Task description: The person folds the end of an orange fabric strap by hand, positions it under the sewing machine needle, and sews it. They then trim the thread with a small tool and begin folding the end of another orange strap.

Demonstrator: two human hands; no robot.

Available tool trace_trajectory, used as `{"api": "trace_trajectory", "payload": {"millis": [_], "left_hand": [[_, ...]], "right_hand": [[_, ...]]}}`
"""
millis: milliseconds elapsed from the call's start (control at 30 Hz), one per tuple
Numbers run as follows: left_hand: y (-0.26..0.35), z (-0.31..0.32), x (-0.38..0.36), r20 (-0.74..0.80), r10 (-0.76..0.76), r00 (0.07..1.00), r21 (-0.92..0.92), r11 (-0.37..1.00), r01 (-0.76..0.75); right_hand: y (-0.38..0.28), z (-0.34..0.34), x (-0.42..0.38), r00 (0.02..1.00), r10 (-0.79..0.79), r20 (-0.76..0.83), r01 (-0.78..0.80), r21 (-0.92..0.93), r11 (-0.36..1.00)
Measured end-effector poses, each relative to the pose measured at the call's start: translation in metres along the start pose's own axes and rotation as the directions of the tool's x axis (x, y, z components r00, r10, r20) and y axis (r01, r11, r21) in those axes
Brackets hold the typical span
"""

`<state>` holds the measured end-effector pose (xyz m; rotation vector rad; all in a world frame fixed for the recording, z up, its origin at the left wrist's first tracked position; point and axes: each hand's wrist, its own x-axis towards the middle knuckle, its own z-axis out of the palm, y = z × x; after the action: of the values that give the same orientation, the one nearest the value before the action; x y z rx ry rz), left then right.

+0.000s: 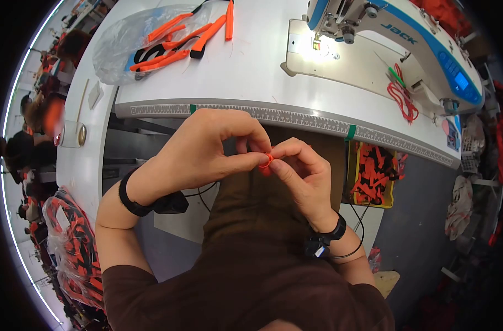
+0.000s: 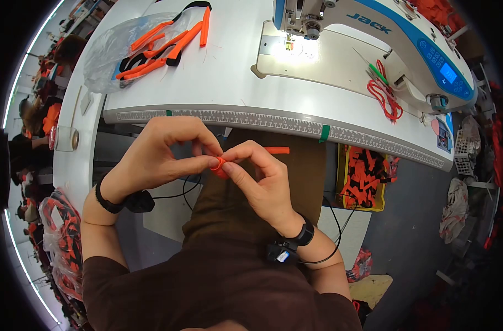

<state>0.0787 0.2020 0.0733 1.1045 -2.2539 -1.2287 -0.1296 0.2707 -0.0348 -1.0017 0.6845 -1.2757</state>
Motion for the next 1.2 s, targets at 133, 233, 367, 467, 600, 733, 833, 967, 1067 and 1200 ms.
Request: {"api": "trace_trajectory", "payload": {"millis": [133, 233, 367, 467, 600, 733, 833, 967, 1067, 1200], "left_hand": [[0.003, -0.001, 0.002, 0.053, -0.082, 0.995, 0.039, 0.996, 0.080], [-0.009, 0.004, 0.003, 0.008, 0.078, 0.997, 0.164, 0.983, -0.078], [0.001, 0.002, 0.002, 0.018, 0.107, 0.994, 0.286, 0.952, -0.108], [0.002, 0.002, 0.003, 0.007, 0.113, 0.994, 0.280, 0.954, -0.111], [0.000, 0.004, 0.005, -0.012, 0.085, 0.996, 0.157, 0.984, -0.082], [0.001, 0.008, 0.004, -0.056, 0.020, 0.998, -0.001, 1.000, -0.020], [-0.007, 0.010, 0.004, -0.098, 0.255, 0.962, 0.107, 0.964, -0.245], [-0.002, 0.012, 0.001, -0.135, 0.327, 0.935, 0.304, 0.912, -0.275], [-0.006, 0.013, 0.001, -0.114, 0.433, 0.894, 0.464, 0.819, -0.337], [-0.008, 0.018, 0.002, -0.146, 0.435, 0.888, 0.519, 0.798, -0.306]], "right_hand": [[0.004, 0.001, 0.000, 0.991, -0.133, -0.017, 0.124, -0.267, 0.956], [0.001, 0.000, 0.002, 0.986, -0.167, -0.008, 0.155, -0.331, 0.931], [-0.005, -0.007, 0.007, 0.997, -0.069, 0.030, 0.074, -0.269, 0.960], [-0.010, -0.006, 0.010, 0.999, 0.035, 0.031, -0.029, -0.194, 0.981], [-0.008, -0.007, 0.012, 0.999, 0.022, 0.041, -0.013, -0.218, 0.976], [-0.006, -0.005, 0.012, 0.999, 0.043, 0.011, -0.042, -0.052, 0.998], [-0.008, -0.007, 0.011, 0.999, 0.048, -0.005, -0.048, 0.014, 0.999], [-0.006, -0.006, 0.010, 1.000, -0.010, -0.027, 0.009, -0.032, 0.999], [-0.008, 0.000, 0.009, 0.997, -0.054, -0.059, 0.048, -0.106, 0.993], [-0.009, -0.001, 0.007, 0.996, -0.062, -0.062, 0.055, -0.113, 0.992]]}}
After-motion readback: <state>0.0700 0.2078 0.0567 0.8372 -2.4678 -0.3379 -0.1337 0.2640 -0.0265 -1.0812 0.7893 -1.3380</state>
